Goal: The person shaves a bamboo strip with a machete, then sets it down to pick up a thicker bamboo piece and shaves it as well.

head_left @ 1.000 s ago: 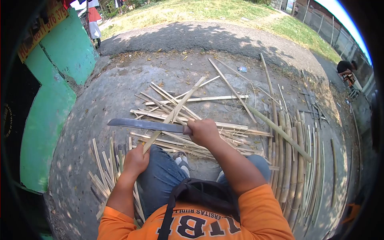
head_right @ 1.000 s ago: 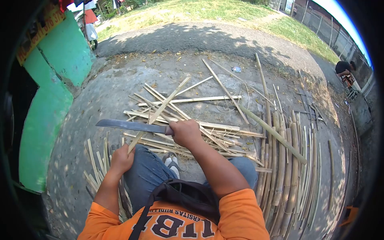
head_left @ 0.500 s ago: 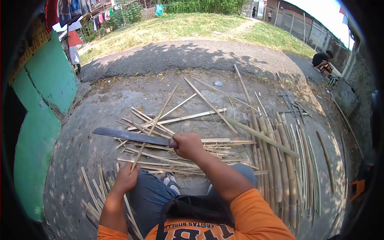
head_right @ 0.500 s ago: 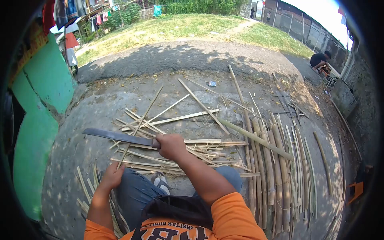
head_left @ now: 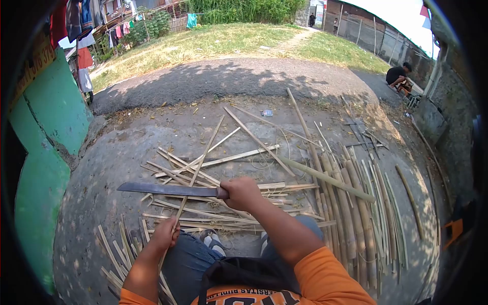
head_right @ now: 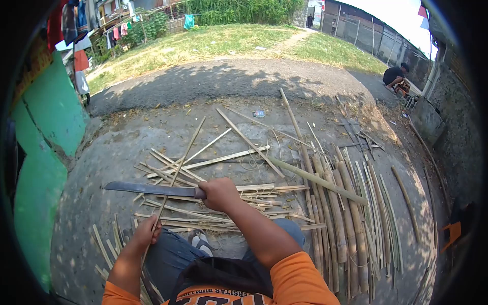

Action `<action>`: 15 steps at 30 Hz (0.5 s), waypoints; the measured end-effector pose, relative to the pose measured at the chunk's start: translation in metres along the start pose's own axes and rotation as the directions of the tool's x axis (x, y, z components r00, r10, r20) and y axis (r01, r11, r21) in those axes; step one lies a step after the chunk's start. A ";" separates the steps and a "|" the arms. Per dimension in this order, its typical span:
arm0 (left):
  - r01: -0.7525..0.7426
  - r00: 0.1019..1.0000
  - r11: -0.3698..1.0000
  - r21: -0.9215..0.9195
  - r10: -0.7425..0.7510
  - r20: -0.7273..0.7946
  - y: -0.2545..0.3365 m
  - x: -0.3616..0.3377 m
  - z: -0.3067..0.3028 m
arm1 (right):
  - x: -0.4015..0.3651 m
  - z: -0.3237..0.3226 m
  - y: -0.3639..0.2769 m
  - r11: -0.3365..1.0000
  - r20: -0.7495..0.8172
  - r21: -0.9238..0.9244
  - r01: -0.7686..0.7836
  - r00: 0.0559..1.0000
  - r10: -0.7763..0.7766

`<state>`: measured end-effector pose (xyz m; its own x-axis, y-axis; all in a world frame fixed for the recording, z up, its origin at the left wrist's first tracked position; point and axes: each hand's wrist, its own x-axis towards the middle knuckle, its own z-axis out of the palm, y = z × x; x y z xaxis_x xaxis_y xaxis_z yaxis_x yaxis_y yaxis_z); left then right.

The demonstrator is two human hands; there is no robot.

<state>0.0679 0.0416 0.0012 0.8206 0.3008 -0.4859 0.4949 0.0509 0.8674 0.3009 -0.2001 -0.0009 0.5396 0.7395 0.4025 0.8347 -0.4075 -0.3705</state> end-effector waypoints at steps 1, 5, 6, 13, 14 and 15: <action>-0.046 0.997 0.999 0.015 0.047 -0.058 -0.012 0.000 0.002 | 0.001 0.000 -0.003 1.000 0.010 -0.002 0.015 1.000 -0.015; -0.266 0.920 0.947 0.179 0.305 -0.247 -0.050 0.008 0.012 | 0.005 0.009 -0.007 0.999 -0.010 -0.004 0.052 0.999 -0.052; -0.277 0.907 0.941 0.195 0.323 -0.270 -0.051 0.007 0.014 | 0.007 0.011 -0.004 0.998 -0.031 -0.008 0.060 0.998 -0.060; -0.340 0.839 0.763 0.549 0.510 -0.190 -0.038 -0.002 0.025 | 0.005 0.011 0.023 0.992 -0.196 -0.071 -0.106 0.976 0.090; -0.340 0.841 0.756 0.560 0.511 -0.178 -0.034 -0.003 0.026 | 0.005 0.014 0.026 0.980 -0.230 -0.054 -0.193 0.957 0.176; -0.341 0.843 0.748 0.570 0.511 -0.167 -0.028 -0.005 0.029 | 0.005 0.015 0.027 0.960 -0.263 -0.034 -0.278 0.929 0.259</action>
<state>0.0588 0.0107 -0.0236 0.8972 0.4385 0.0517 0.2535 -0.6074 0.7529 0.3247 -0.1993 -0.0216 0.7469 0.4408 0.4978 0.6553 -0.6146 -0.4391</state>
